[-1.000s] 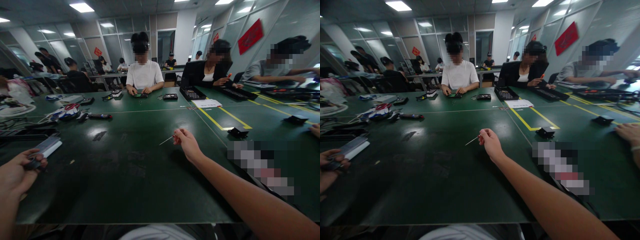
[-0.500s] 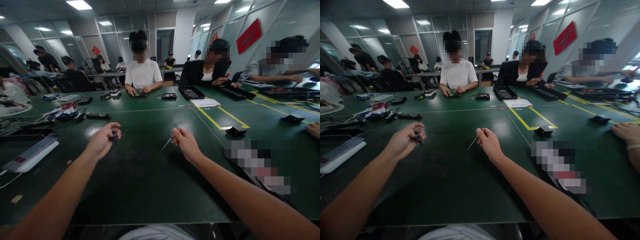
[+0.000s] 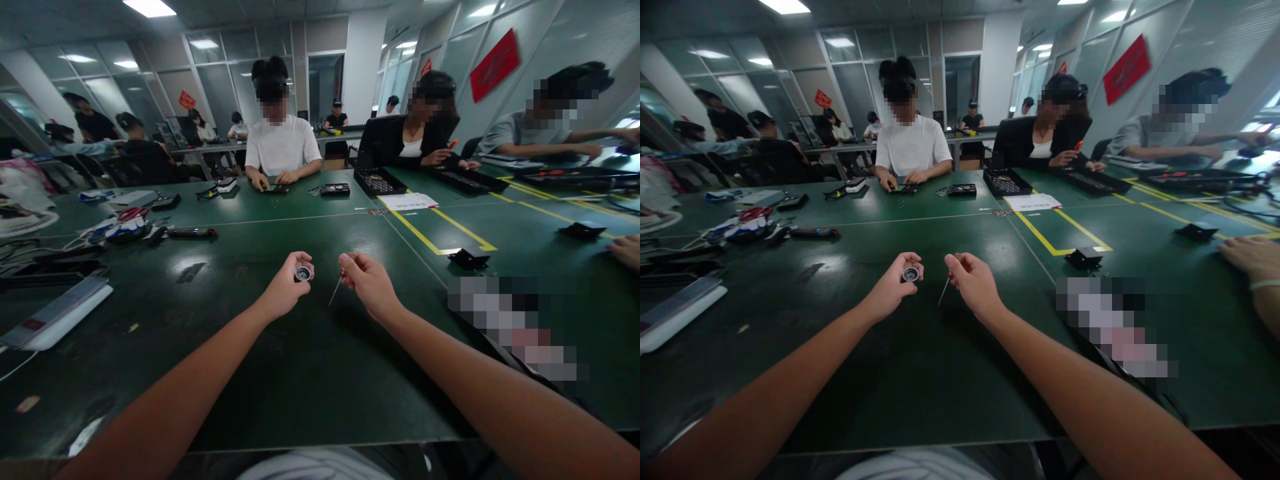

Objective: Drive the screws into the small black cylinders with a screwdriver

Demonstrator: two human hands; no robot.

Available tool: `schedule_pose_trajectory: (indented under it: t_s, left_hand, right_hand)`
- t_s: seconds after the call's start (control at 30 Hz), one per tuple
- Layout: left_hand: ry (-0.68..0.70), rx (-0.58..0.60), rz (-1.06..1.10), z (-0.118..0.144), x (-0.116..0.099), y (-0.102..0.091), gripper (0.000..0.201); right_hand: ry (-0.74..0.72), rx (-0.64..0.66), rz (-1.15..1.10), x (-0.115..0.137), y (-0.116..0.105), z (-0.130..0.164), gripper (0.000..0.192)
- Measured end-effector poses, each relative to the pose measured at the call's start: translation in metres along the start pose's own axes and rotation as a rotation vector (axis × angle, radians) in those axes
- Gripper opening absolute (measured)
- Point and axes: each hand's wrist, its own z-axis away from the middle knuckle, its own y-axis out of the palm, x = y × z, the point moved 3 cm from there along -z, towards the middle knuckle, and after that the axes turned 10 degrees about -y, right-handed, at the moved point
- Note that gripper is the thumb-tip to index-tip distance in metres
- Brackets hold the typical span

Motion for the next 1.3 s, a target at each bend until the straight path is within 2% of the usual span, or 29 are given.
schedule_pose_trajectory:
  t_s: [0.17,0.3,0.47,0.57,0.7,0.87,1.03,1.23,1.3]
  left_hand:
    - [0.002,0.003,-0.189,0.005,0.015,0.0,0.033]
    - [0.06,-0.041,-0.368,0.008,0.016,-0.003,0.033]
    - [0.018,-0.084,-0.368,0.008,0.016,-0.004,0.037]
    - [0.016,-0.093,-0.384,0.007,0.017,-0.004,0.042]
    - [0.043,-0.088,-0.407,0.007,0.017,-0.004,0.038]
    - [0.07,-0.112,-0.401,0.007,0.017,-0.006,0.037]
    - [0.102,-0.119,-0.442,0.006,0.02,-0.009,0.036]
    - [0.104,-0.178,-0.49,0.003,0.024,-0.013,0.036]
    - [0.094,-0.185,-0.495,0.003,0.025,-0.014,0.036]
  right_hand:
    - [0.012,-0.017,-0.024,0.004,-0.002,0.0,0.04]
    - [-0.051,-0.062,-0.114,0.004,-0.004,-0.001,0.033]
    - [-0.083,-0.112,-0.161,0.003,-0.004,-0.001,0.028]
    - [-0.065,-0.091,-0.111,0.002,-0.002,-0.001,0.031]
    - [-0.063,-0.051,-0.077,0.001,-0.001,0.0,0.031]
    - [-0.077,-0.08,-0.053,-0.001,-0.003,0.0,0.028]
    - [-0.101,-0.032,-0.056,0.002,-0.002,0.001,0.027]
    - [-0.158,0.156,0.015,0.01,0.002,0.004,0.021]
    - [-0.17,0.183,0.037,0.012,0.003,0.006,0.02]
